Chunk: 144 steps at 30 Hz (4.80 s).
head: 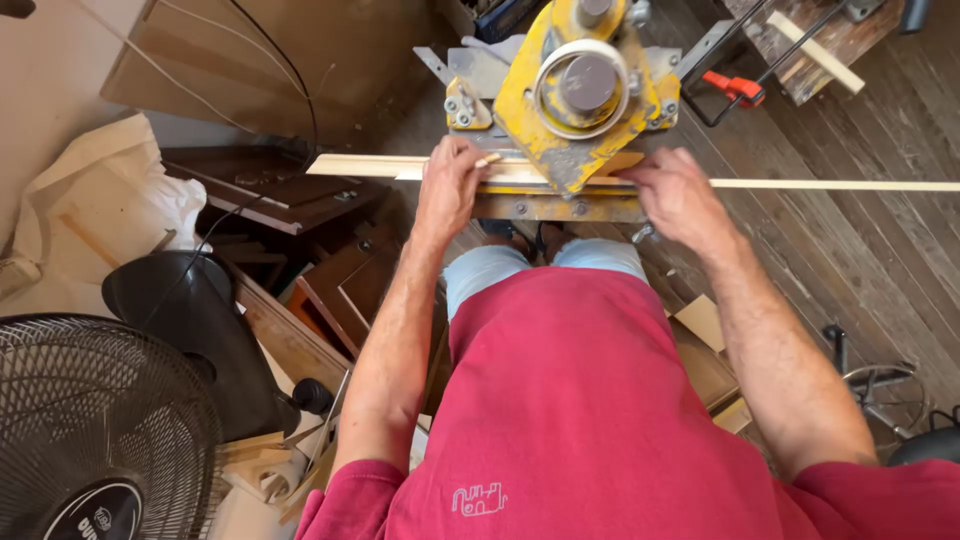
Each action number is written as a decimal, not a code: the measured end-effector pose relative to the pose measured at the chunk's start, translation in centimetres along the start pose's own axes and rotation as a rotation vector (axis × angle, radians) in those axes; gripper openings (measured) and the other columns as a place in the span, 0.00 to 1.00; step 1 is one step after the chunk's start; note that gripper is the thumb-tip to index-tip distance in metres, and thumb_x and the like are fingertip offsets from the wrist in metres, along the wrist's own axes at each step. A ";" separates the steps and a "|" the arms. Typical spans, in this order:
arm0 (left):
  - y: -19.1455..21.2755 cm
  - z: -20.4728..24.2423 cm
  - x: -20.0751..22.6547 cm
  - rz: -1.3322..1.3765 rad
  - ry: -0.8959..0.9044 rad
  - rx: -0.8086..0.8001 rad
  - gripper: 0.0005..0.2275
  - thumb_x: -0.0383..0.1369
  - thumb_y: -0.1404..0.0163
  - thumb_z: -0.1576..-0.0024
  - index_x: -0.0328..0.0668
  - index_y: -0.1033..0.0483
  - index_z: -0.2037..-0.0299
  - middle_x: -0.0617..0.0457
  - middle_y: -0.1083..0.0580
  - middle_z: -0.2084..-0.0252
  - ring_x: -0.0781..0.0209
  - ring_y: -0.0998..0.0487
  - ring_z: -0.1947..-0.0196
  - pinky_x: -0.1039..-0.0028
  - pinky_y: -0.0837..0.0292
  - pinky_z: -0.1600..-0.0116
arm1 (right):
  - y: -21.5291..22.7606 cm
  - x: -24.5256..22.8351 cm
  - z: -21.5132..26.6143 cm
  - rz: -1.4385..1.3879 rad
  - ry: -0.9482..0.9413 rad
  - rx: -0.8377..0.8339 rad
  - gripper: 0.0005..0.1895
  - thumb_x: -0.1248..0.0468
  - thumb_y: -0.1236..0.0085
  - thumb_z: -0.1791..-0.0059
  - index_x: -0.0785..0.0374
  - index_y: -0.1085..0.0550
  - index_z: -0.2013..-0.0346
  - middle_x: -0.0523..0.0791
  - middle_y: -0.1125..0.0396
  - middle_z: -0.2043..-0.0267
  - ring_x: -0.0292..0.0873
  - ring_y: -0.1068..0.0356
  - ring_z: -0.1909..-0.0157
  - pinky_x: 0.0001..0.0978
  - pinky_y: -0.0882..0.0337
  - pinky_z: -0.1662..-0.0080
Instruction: Trimming the ends of thin wooden strips using a manual miter trimmer in a workshop
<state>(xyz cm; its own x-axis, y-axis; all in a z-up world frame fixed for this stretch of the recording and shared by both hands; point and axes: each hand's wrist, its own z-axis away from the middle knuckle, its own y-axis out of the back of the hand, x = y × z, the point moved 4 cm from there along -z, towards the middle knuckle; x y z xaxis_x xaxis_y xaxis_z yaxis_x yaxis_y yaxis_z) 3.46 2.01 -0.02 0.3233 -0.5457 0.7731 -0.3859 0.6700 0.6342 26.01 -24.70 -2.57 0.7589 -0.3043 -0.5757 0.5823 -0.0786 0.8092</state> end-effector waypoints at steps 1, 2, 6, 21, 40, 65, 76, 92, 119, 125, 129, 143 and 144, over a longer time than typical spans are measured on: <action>-0.1 -0.1 0.7 -0.002 0.002 -0.004 0.03 0.30 0.45 0.39 0.45 0.19 0.58 0.47 0.27 0.58 0.38 0.25 0.55 0.52 0.30 0.48 | 0.3 -0.3 -0.3 -0.004 -0.002 -0.001 0.13 0.68 0.51 0.47 0.61 0.18 0.56 0.51 0.30 0.58 0.52 0.31 0.53 0.43 0.29 0.49; -0.2 -0.2 1.3 -0.054 -0.002 -0.029 0.04 0.33 0.44 0.39 0.49 0.18 0.57 0.51 0.27 0.60 0.44 0.25 0.55 0.57 0.31 0.48 | 0.6 -0.6 -0.6 0.007 -0.003 0.031 0.11 0.66 0.49 0.47 0.60 0.18 0.57 0.50 0.30 0.57 0.53 0.31 0.53 0.44 0.28 0.50; -2.3 0.5 -1.4 -0.018 0.089 -0.034 0.07 0.39 0.42 0.40 0.61 0.16 0.53 0.60 0.28 0.64 0.58 0.26 0.56 0.68 0.36 0.45 | 0.9 -2.1 0.4 0.178 -0.045 0.108 0.10 0.58 0.44 0.47 0.55 0.19 0.56 0.44 0.31 0.54 0.48 0.31 0.49 0.43 0.29 0.50; -1.9 -0.2 -2.4 0.131 0.098 -0.033 0.05 0.35 0.39 0.44 0.57 0.14 0.59 0.53 0.24 0.62 0.48 0.25 0.57 0.59 0.29 0.47 | -4.8 -19.5 -5.0 -0.317 -0.006 0.078 0.11 0.66 0.44 0.48 0.59 0.25 0.50 0.47 0.29 0.61 0.50 0.25 0.60 0.45 0.23 0.58; -1.2 0.5 -2.4 -0.059 -0.024 -0.116 0.04 0.34 0.45 0.44 0.55 0.19 0.61 0.58 0.33 0.65 0.54 0.30 0.56 0.65 0.34 0.48 | -6.6 -20.5 -9.3 0.246 -0.128 0.218 0.13 0.62 0.58 0.44 0.56 0.31 0.46 0.43 0.32 0.67 0.49 0.24 0.75 0.43 0.23 0.71; -2.2 -2.3 -4.4 -0.024 0.028 -0.431 0.08 0.26 0.46 0.41 0.45 0.14 0.57 0.48 0.30 0.65 0.43 0.24 0.61 0.57 0.28 0.54 | 3.4 -9.0 2.6 0.213 -0.343 0.401 0.02 0.70 0.43 0.42 0.67 0.25 0.56 0.51 0.35 0.55 0.53 0.32 0.50 0.45 0.30 0.48; -1.8 -2.3 -4.2 -0.070 0.190 -0.380 0.06 0.26 0.46 0.44 0.46 0.16 0.62 0.52 0.28 0.64 0.49 0.24 0.59 0.61 0.31 0.57 | 1.3 -4.4 -2.1 -0.114 -0.119 0.168 0.13 0.75 0.55 0.45 0.72 0.21 0.57 0.53 0.32 0.58 0.54 0.29 0.56 0.46 0.26 0.53; -1.6 -1.9 -3.7 -0.124 0.197 -0.467 0.06 0.34 0.45 0.40 0.60 0.16 0.58 0.54 0.24 0.60 0.46 0.25 0.51 0.53 0.26 0.43 | -0.2 -2.8 -1.4 -0.121 -0.267 0.093 0.10 0.60 0.36 0.46 0.62 0.19 0.55 0.53 0.33 0.58 0.59 0.29 0.51 0.52 0.28 0.48; -1.7 -2.4 -2.9 -0.141 0.137 -0.451 0.16 0.25 0.53 0.42 0.58 0.14 0.53 0.57 0.24 0.63 0.48 0.29 0.57 0.62 0.32 0.55 | -1.0 -4.6 -2.0 0.039 -0.243 0.018 0.13 0.54 0.36 0.48 0.55 0.19 0.54 0.50 0.34 0.54 0.56 0.36 0.49 0.50 0.39 0.50; -1.9 -2.4 -3.1 -0.145 0.124 -0.445 0.16 0.25 0.54 0.43 0.58 0.14 0.54 0.57 0.24 0.63 0.47 0.29 0.57 0.61 0.32 0.55 | -1.5 -4.8 -1.9 0.018 -0.230 0.025 0.12 0.56 0.41 0.47 0.55 0.20 0.51 0.47 0.34 0.54 0.56 0.38 0.50 0.50 0.43 0.49; -1.8 -2.4 -3.0 -0.152 0.112 -0.436 0.16 0.26 0.53 0.42 0.58 0.14 0.54 0.56 0.23 0.62 0.46 0.29 0.58 0.60 0.32 0.56 | -1.5 -4.8 -2.0 -0.016 -0.262 -0.014 0.12 0.56 0.43 0.46 0.54 0.20 0.51 0.49 0.35 0.54 0.58 0.39 0.49 0.51 0.45 0.48; -2.6 -2.2 -3.1 -0.077 0.074 -0.380 0.15 0.24 0.53 0.42 0.55 0.14 0.56 0.57 0.23 0.64 0.47 0.29 0.60 0.62 0.33 0.56 | -1.7 -4.1 -1.5 -0.027 -0.257 0.083 0.16 0.49 0.32 0.52 0.53 0.18 0.54 0.47 0.36 0.56 0.55 0.39 0.46 0.48 0.47 0.45; -2.7 -2.1 -3.1 -0.067 0.074 -0.382 0.15 0.24 0.53 0.43 0.55 0.14 0.55 0.57 0.23 0.64 0.48 0.29 0.59 0.63 0.33 0.55 | -2.0 -3.9 -1.3 -0.027 -0.255 0.101 0.18 0.48 0.31 0.52 0.53 0.19 0.55 0.46 0.36 0.56 0.54 0.39 0.46 0.47 0.48 0.46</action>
<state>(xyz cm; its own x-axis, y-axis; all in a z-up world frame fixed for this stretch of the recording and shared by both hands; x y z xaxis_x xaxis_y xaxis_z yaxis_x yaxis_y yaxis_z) 5.30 3.01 -4.14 0.4037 -0.5660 0.7188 -0.0169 0.7809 0.6244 22.27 -22.11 -2.07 0.6380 -0.5287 -0.5598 0.5598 -0.1807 0.8087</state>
